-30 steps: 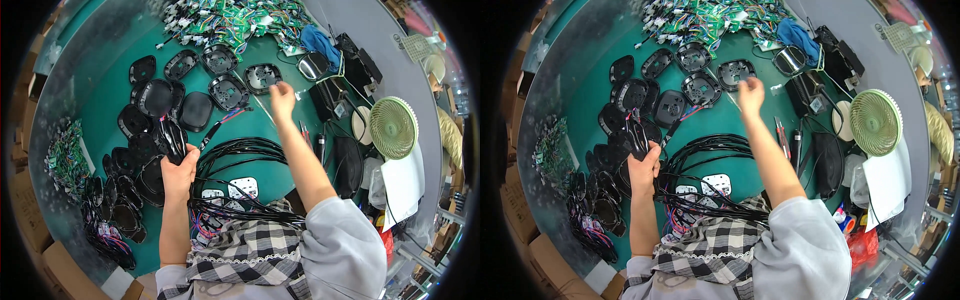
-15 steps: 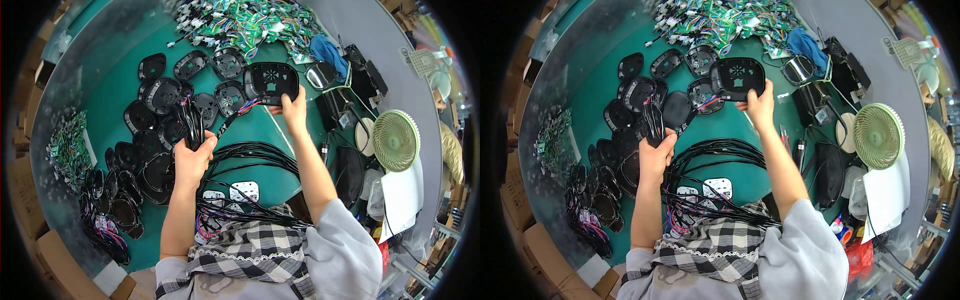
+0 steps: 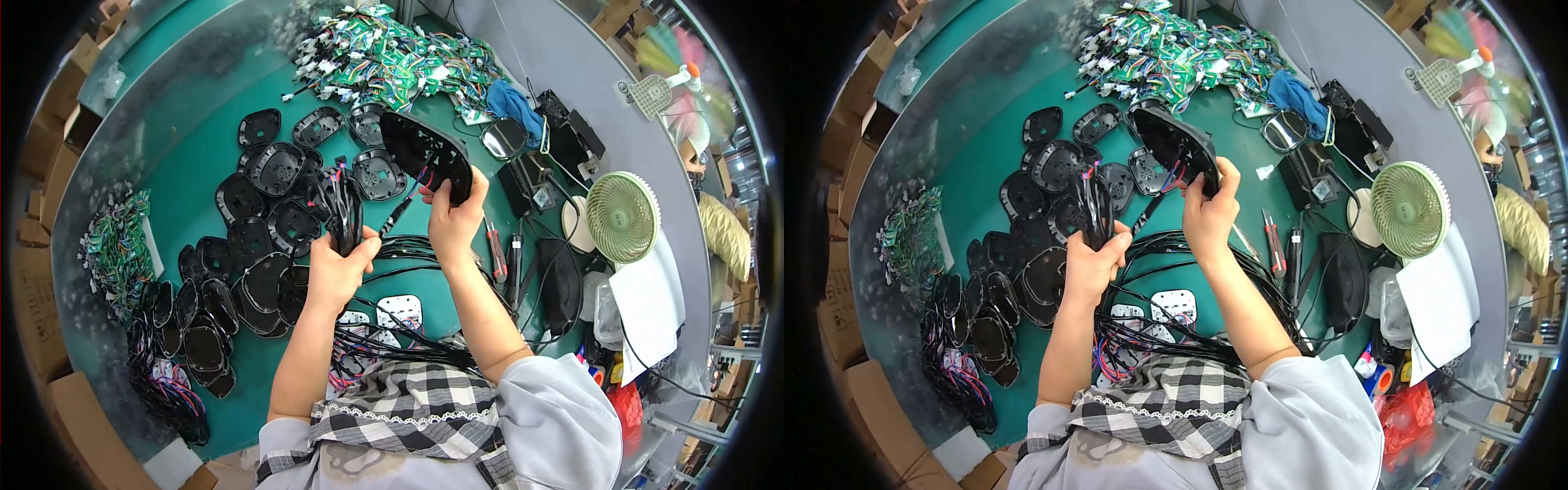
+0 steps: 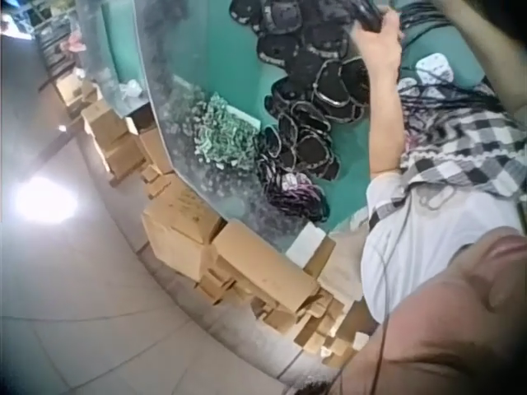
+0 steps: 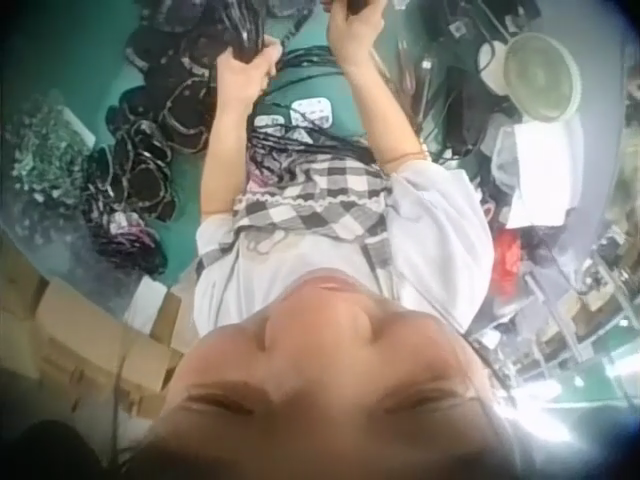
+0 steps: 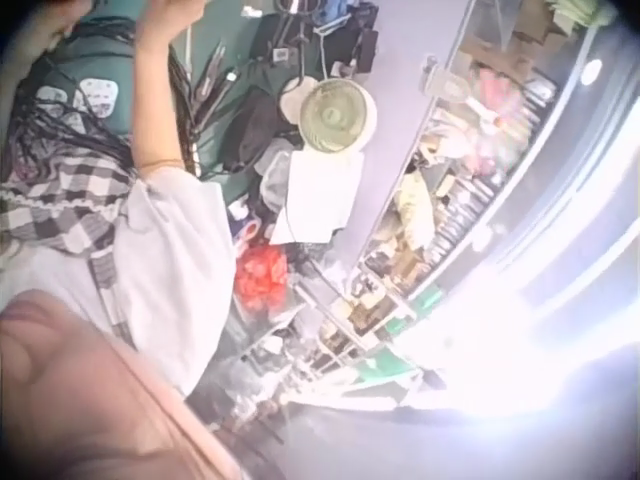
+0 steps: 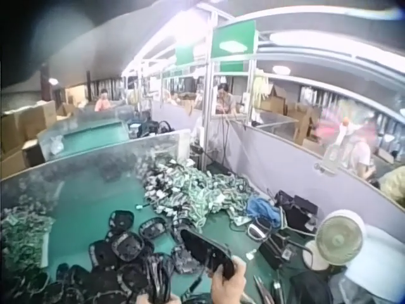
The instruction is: The person snaps rims onto lenses, moves a cardboard box aside, untangles wire harnesses, and threads the wires through plastic housing bases.
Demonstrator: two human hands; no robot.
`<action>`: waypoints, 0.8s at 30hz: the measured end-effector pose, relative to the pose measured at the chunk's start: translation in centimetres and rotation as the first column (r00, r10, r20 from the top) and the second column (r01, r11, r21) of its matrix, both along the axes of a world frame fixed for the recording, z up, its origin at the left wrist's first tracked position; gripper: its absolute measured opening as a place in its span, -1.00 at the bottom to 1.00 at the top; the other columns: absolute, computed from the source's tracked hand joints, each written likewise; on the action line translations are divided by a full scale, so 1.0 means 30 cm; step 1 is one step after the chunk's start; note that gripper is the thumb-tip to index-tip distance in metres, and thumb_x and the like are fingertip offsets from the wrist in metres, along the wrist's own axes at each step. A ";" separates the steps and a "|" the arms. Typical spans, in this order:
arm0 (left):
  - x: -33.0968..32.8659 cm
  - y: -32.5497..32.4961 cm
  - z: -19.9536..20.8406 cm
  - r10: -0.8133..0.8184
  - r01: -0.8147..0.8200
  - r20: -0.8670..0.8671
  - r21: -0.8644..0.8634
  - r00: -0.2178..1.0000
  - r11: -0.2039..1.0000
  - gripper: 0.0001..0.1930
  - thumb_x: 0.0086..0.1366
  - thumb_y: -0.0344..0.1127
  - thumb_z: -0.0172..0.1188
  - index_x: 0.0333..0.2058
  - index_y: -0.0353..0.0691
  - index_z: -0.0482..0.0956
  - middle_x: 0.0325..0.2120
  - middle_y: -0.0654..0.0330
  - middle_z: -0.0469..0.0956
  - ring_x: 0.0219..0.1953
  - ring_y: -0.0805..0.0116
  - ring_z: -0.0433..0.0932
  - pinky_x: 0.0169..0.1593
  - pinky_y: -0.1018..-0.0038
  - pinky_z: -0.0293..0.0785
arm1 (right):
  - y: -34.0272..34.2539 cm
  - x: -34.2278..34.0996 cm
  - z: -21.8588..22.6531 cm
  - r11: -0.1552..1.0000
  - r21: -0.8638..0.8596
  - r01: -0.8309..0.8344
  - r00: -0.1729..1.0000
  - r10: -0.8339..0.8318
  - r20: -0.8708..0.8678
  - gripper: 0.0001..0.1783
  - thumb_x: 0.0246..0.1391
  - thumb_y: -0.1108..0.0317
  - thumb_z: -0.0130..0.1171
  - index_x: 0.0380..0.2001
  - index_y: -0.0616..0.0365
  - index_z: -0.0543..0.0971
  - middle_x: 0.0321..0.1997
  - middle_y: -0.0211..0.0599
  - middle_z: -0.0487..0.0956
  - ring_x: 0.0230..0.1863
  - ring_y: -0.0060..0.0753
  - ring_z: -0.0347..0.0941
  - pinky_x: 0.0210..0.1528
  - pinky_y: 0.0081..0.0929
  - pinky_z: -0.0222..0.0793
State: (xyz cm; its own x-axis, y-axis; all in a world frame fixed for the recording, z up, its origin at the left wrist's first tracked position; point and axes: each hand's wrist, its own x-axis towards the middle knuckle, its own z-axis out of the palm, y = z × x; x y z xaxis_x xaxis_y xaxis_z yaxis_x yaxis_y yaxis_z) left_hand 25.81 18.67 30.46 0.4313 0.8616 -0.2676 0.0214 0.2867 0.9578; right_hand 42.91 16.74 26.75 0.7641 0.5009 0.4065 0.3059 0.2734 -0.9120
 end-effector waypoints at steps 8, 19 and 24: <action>-0.055 0.018 -0.011 -0.025 0.053 0.187 -0.150 0.982 0.987 -0.87 0.15 -0.38 0.20 -0.34 -0.27 0.51 -0.69 0.33 0.40 -0.74 0.63 0.29 -0.70 0.70 0.15 | 0.010 -0.037 0.033 0.993 0.091 -0.077 0.997 0.075 0.035 -0.71 0.15 0.59 -0.08 -0.07 0.22 0.19 -0.32 -0.19 0.55 -0.40 -0.43 0.57 -0.38 -0.53 0.51; -0.112 0.128 -0.050 0.233 0.052 0.552 -0.451 0.801 0.891 -0.87 0.25 -0.30 0.15 -0.25 -0.12 0.47 -0.68 0.35 0.36 -0.75 0.60 0.21 -0.61 0.61 0.13 | 0.047 0.002 -0.021 0.947 0.167 -0.274 0.959 0.283 -0.031 -0.75 0.16 0.66 -0.14 -0.11 0.26 0.19 -0.29 -0.11 0.54 -0.27 -0.36 0.57 -0.19 -0.47 0.53; -0.078 0.083 -0.022 0.129 0.011 0.380 -0.346 0.916 0.938 -0.85 0.21 -0.34 0.17 -0.27 -0.22 0.46 -0.64 0.33 0.37 -0.70 0.57 0.27 -0.65 0.61 0.15 | 0.042 -0.040 -0.054 0.975 0.139 -0.172 0.980 0.155 0.127 -0.63 0.02 0.74 -0.04 -0.08 0.23 0.34 -0.13 -0.14 0.50 -0.13 -0.36 0.50 -0.14 -0.52 0.43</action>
